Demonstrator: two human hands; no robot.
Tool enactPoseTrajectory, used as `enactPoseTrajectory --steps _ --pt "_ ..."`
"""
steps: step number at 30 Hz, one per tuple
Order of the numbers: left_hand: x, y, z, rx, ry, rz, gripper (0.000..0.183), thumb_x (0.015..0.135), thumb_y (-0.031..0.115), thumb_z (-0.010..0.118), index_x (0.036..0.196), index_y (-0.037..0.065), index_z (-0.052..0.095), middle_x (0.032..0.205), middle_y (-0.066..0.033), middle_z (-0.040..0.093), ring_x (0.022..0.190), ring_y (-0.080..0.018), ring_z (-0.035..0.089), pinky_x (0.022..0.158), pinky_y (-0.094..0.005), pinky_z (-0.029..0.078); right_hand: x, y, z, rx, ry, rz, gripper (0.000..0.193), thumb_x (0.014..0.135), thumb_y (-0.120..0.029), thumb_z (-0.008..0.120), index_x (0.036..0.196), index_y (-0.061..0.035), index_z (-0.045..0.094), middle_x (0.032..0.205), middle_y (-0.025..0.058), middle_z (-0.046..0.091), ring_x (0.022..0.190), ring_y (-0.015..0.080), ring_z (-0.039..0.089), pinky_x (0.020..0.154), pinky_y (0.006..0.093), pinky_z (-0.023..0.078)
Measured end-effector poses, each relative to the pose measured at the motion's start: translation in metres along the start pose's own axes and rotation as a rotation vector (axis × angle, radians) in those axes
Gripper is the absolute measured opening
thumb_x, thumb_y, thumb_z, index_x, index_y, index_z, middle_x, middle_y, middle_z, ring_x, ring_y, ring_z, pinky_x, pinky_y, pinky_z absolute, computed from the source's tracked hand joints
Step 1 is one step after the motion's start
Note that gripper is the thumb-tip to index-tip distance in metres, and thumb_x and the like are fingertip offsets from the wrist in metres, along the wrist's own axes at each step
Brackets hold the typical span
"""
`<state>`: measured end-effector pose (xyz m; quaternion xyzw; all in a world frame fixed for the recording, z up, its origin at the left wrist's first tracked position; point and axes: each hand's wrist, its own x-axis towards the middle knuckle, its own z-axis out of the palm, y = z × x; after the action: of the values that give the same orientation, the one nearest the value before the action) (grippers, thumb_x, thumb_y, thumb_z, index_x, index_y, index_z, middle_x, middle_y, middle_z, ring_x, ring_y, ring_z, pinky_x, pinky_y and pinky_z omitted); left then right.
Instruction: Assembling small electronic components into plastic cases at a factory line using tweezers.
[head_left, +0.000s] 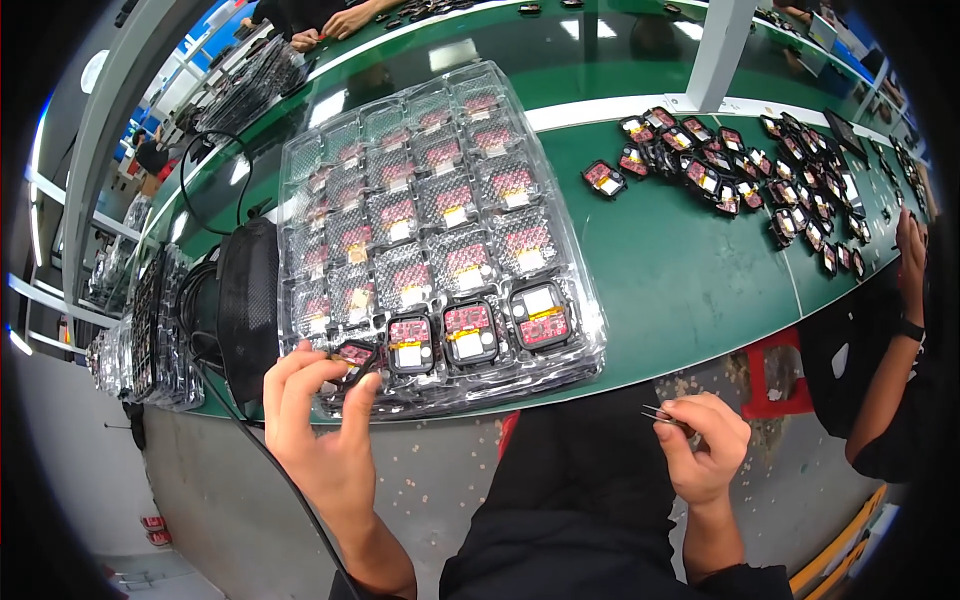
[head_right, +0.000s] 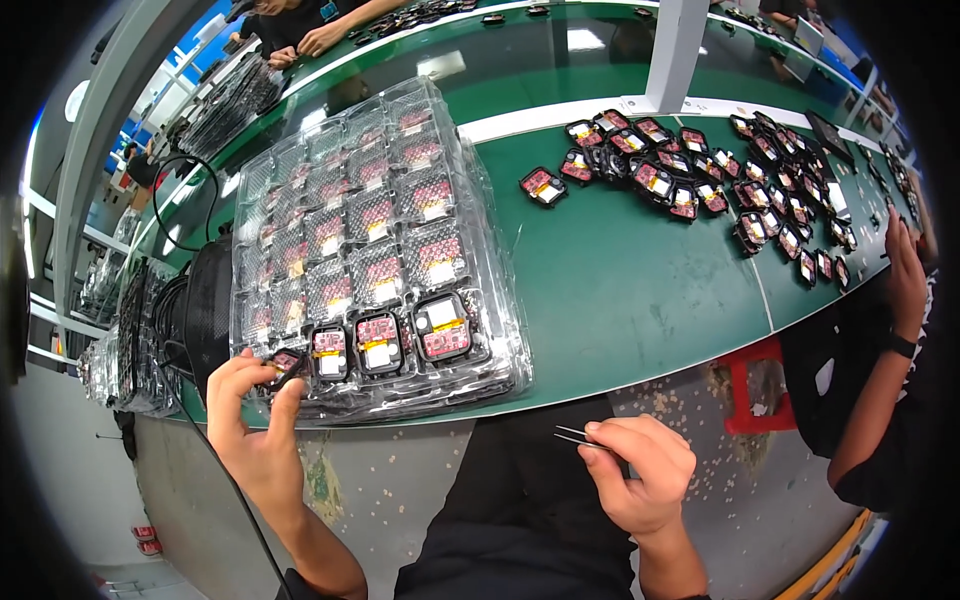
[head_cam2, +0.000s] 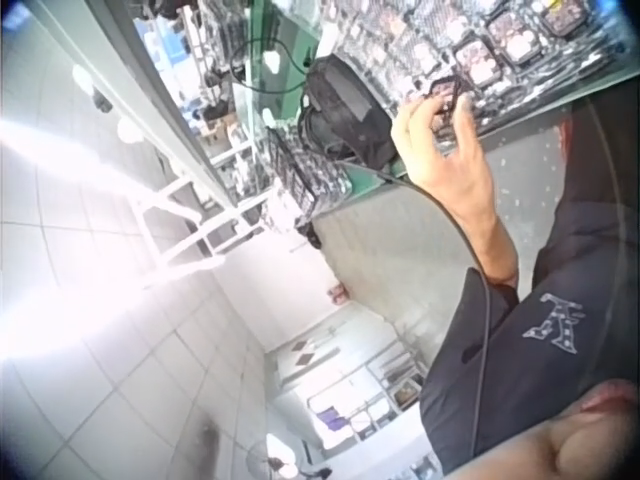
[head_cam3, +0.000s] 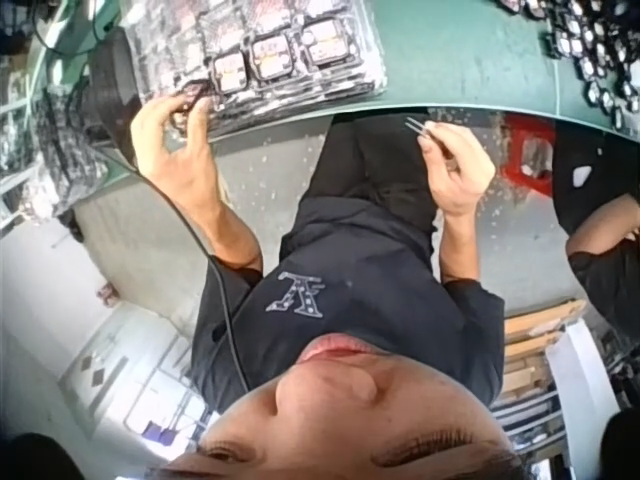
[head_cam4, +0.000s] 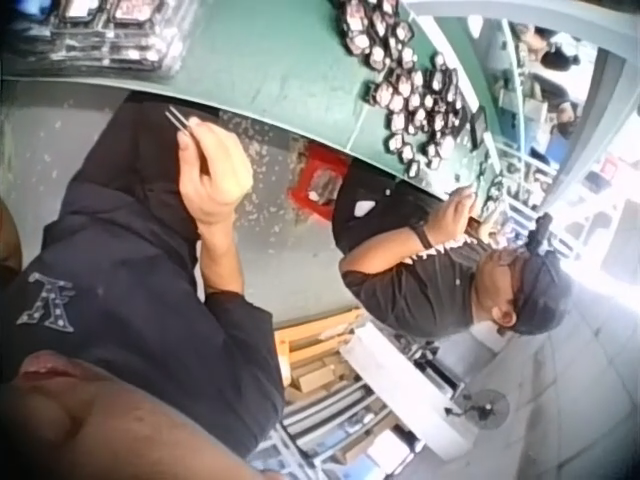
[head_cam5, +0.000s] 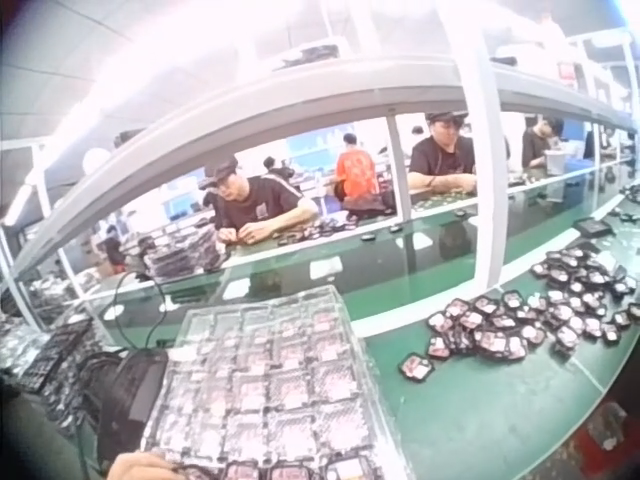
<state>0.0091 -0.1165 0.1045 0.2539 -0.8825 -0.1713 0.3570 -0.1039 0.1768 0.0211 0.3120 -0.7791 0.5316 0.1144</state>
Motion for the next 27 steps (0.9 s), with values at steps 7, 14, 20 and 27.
enactPoseTrajectory --steps 7,14,20,27 --pt "0.004 -0.001 -0.012 0.068 -0.151 0.046 0.028 0.076 0.010 0.087 0.099 0.002 0.075 0.096 -0.0090 0.066 0.106 -0.0378 0.069 0.116 -0.0592 0.038 -0.001 0.003 -0.004 -0.023 -0.001 0.040 0.022 0.075 0.004 0.082 0.095 0.0021 0.073 0.083 0.0131 0.074 0.061 0.0205 0.065 0.057 0.0290 0.052" --pt "0.001 -0.008 -0.012 0.022 -0.124 0.056 0.020 0.077 0.010 0.086 0.089 0.003 0.071 0.091 -0.0083 0.066 0.107 -0.0361 0.069 0.115 -0.0611 0.037 0.004 0.002 -0.002 -0.027 -0.011 0.035 0.023 0.075 0.004 0.083 0.096 0.0022 0.073 0.083 0.0131 0.074 0.061 0.0202 0.066 0.056 0.0284 0.052" --pt "0.001 -0.008 -0.013 0.016 -0.040 0.110 0.021 0.075 0.010 0.087 0.085 0.003 0.069 0.091 -0.0078 0.066 0.107 -0.0352 0.069 0.115 -0.0611 0.039 0.006 0.002 0.001 -0.013 -0.019 0.034 0.022 0.075 0.003 0.083 0.095 0.0018 0.074 0.082 0.0118 0.074 0.062 0.0202 0.067 0.057 0.0283 0.052" --pt "0.007 -0.005 -0.006 0.001 -0.193 0.130 0.015 0.078 0.000 0.081 0.089 0.001 0.071 0.101 -0.0102 0.068 0.116 -0.0363 0.066 0.110 -0.0527 0.044 0.001 0.003 -0.007 -0.054 -0.011 0.091 0.022 0.075 0.003 0.084 0.096 0.0011 0.075 0.083 0.0136 0.075 0.064 0.0233 0.069 0.059 0.0308 0.055"
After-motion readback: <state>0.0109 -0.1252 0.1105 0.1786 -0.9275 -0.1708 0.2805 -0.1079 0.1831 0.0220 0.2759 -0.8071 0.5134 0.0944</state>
